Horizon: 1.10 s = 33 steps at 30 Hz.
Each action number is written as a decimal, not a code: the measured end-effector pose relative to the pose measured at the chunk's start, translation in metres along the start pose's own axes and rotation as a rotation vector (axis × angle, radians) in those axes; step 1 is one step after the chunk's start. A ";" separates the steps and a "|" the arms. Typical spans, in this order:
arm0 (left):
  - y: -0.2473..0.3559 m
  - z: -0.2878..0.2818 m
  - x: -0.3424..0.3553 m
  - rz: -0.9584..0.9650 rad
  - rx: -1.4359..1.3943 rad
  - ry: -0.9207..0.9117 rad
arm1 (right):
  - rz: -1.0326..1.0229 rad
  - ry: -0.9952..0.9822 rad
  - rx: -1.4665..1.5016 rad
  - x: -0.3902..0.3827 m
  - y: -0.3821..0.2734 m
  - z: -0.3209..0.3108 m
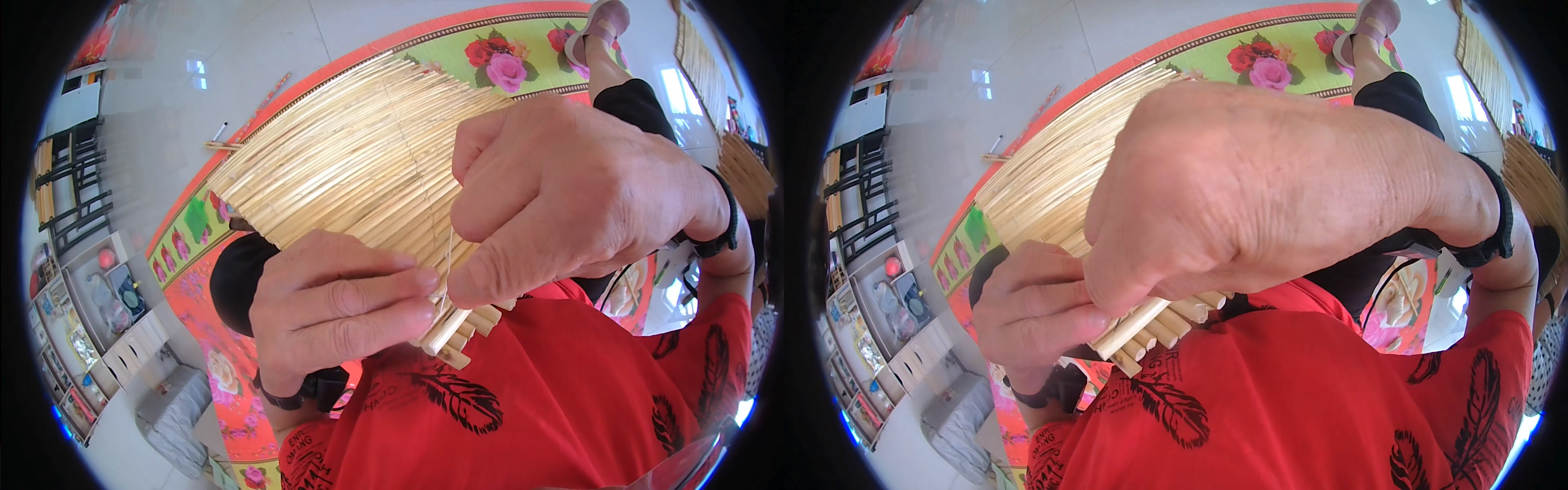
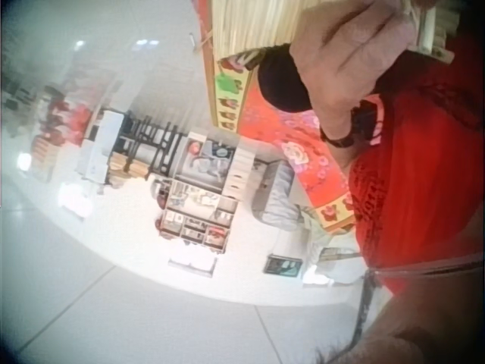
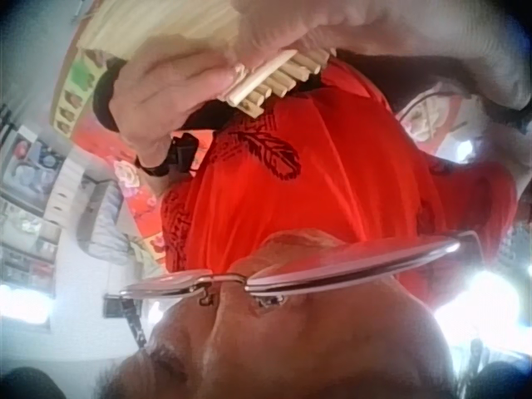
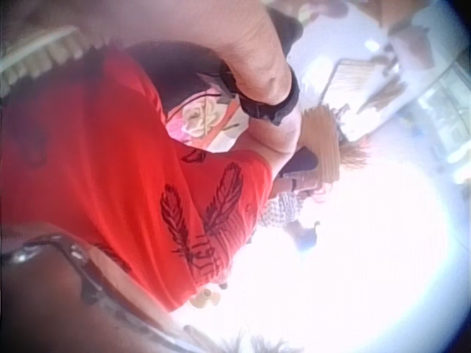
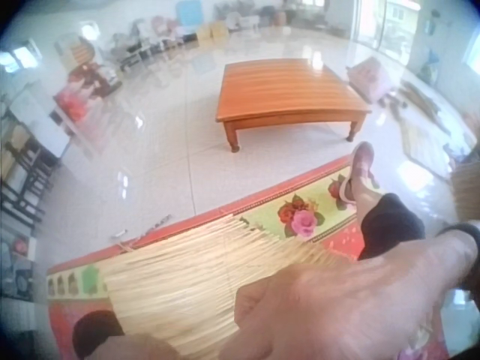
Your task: The person weaves thin bamboo sticks together using a needle and thread. They repeatedly thread through the sticks and pull the string tight to secure the structure into a mat.
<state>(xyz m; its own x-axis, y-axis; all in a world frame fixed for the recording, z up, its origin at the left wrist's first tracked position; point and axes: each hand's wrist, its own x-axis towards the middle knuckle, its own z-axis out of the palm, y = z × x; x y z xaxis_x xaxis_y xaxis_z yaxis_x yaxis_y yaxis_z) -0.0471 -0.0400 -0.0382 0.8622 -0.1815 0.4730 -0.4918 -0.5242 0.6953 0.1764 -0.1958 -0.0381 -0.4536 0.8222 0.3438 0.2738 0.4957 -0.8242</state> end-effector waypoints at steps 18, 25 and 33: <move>-0.041 -0.065 0.110 -0.021 -0.009 -0.112 | 0.253 0.240 -0.227 0.007 -0.044 -0.086; -0.052 -0.060 0.126 -0.011 -0.114 -0.070 | 0.410 0.329 -0.118 0.001 -0.047 -0.087; -0.051 -0.059 0.125 -0.060 -0.145 -0.125 | 0.430 0.252 -0.135 -0.007 -0.047 -0.093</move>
<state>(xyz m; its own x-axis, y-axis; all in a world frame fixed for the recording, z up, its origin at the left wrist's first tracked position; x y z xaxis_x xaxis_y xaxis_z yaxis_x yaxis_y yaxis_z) 0.0789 0.0131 0.0173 0.8942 -0.2604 0.3641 -0.4440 -0.4131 0.7951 0.2455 -0.1987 0.0397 -0.0621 0.9933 0.0979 0.5048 0.1159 -0.8554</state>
